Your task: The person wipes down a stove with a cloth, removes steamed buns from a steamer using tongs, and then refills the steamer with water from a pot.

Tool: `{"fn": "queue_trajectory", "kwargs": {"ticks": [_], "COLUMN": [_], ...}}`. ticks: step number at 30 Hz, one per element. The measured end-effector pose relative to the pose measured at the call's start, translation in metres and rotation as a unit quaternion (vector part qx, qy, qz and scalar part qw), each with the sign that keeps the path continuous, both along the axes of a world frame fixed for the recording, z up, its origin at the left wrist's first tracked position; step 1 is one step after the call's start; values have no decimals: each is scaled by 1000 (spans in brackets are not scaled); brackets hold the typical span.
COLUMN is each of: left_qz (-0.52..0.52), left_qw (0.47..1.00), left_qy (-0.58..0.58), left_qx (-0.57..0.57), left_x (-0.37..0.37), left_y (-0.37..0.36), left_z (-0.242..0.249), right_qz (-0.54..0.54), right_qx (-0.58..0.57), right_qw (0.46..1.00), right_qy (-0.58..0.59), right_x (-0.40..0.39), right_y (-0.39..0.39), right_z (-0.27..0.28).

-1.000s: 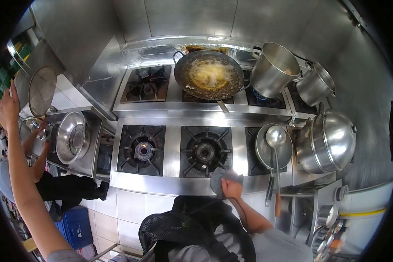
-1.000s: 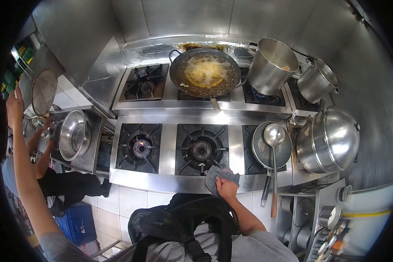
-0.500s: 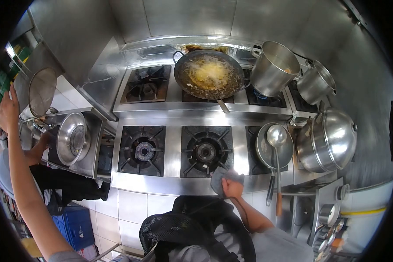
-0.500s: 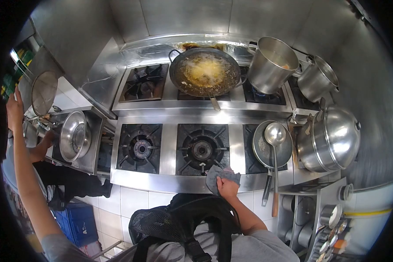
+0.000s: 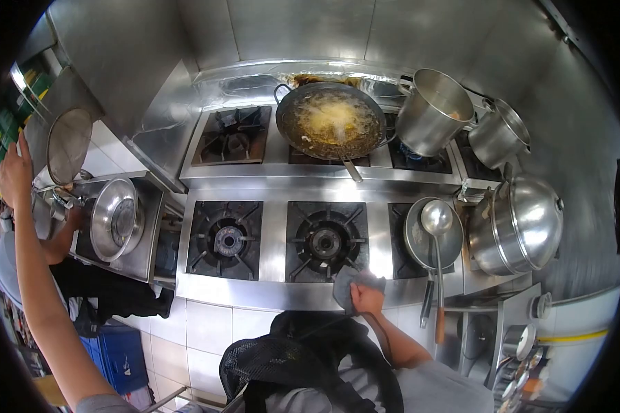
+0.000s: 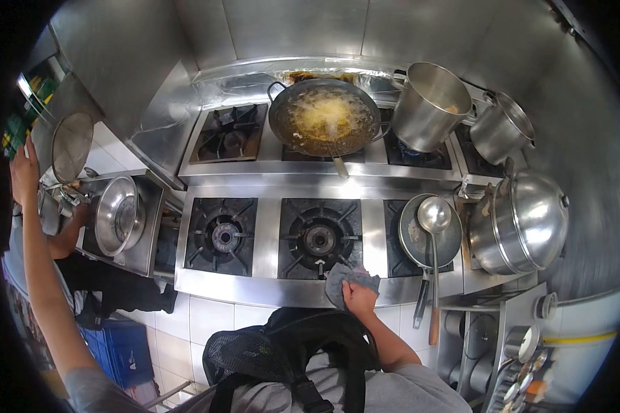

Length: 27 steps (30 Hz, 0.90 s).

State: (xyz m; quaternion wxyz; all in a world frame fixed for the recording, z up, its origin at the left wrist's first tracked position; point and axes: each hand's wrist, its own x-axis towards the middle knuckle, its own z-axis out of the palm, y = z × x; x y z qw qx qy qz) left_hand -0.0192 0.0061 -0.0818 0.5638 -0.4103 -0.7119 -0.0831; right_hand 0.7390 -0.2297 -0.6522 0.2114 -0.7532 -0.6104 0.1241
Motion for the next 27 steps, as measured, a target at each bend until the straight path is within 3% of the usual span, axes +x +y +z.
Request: {"fn": "queue_trajectory", "kwargs": {"ticks": [27], "left_qz": [6], "left_qw": [999], "left_qy": [-46], "left_qx": [-5], "left_x": [-5], "left_y": [3], "left_z": [1], "right_qz": [-4], "right_qx": [-3], "right_qw": [1000], "right_qy": [-1], "right_x": [0], "right_y": [0], "right_z": [-1]}}
